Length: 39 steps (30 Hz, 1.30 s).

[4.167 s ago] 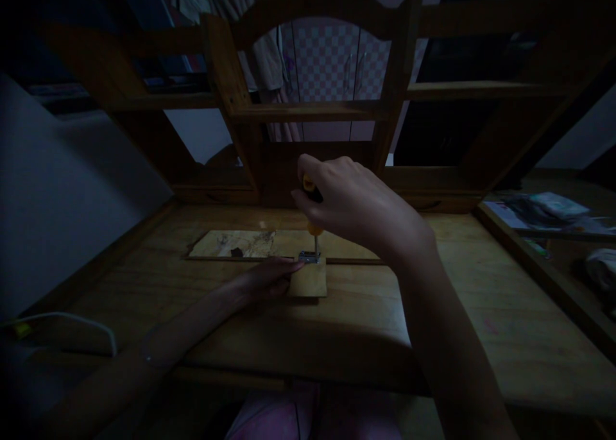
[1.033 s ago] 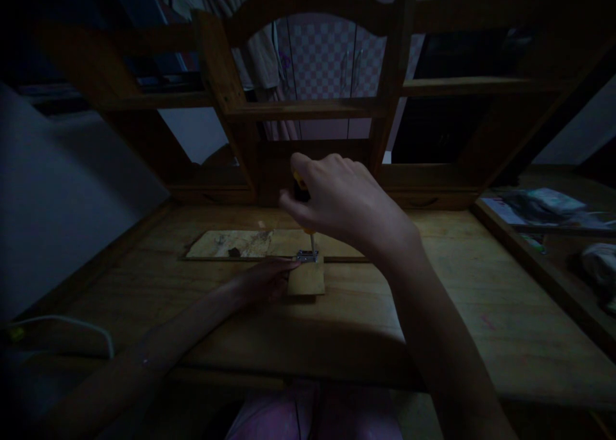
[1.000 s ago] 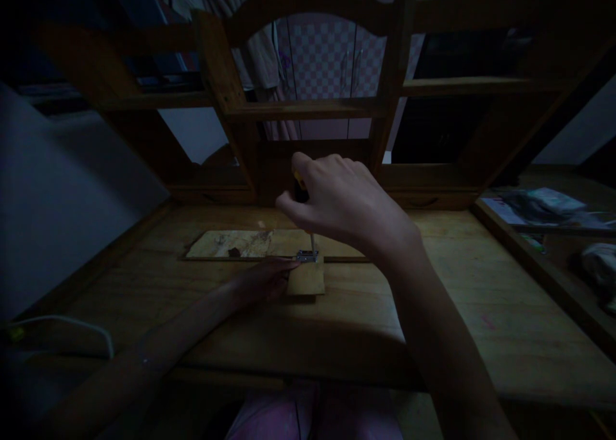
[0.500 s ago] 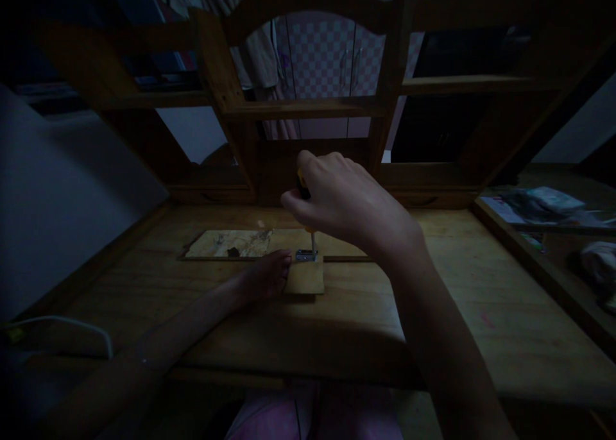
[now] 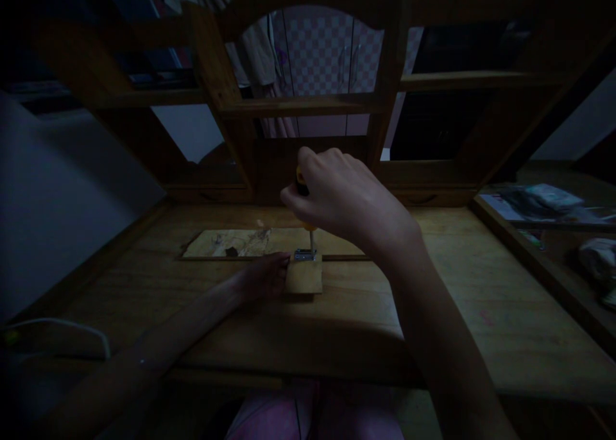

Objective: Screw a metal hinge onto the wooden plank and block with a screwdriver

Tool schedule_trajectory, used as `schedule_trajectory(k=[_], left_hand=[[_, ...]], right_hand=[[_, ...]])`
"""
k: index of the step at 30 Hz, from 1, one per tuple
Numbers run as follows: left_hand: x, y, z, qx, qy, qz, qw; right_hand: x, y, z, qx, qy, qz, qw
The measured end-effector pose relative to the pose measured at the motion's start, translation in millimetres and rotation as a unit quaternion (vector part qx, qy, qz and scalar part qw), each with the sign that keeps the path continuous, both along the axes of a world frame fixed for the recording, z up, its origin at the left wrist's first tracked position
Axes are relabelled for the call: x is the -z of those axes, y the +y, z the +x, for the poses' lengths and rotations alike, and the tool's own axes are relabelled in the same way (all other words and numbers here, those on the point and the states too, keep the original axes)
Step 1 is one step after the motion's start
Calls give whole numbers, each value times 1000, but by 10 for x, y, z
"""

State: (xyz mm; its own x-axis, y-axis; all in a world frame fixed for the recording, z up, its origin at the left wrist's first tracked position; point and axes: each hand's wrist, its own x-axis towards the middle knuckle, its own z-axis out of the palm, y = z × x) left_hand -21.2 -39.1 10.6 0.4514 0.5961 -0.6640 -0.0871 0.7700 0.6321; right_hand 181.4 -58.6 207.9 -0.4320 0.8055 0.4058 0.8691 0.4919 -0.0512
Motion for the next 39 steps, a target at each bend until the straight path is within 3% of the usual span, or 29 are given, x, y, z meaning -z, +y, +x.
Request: schedule_trajectory(k=[11, 19, 27, 39], left_hand=[[-78, -37, -3, 20, 17, 27, 999], [-22, -32, -20, 15, 17, 31, 999], [-134, -84, 32, -5, 66, 51, 997], [-84, -94, 37, -1, 65, 87, 994]], right_hand=[[4, 1, 0, 1, -1, 3, 1000], [2, -6, -3, 3, -3, 4, 1000], [0, -4, -4, 5, -4, 6, 1000], [6, -6, -6, 6, -3, 13, 1000]])
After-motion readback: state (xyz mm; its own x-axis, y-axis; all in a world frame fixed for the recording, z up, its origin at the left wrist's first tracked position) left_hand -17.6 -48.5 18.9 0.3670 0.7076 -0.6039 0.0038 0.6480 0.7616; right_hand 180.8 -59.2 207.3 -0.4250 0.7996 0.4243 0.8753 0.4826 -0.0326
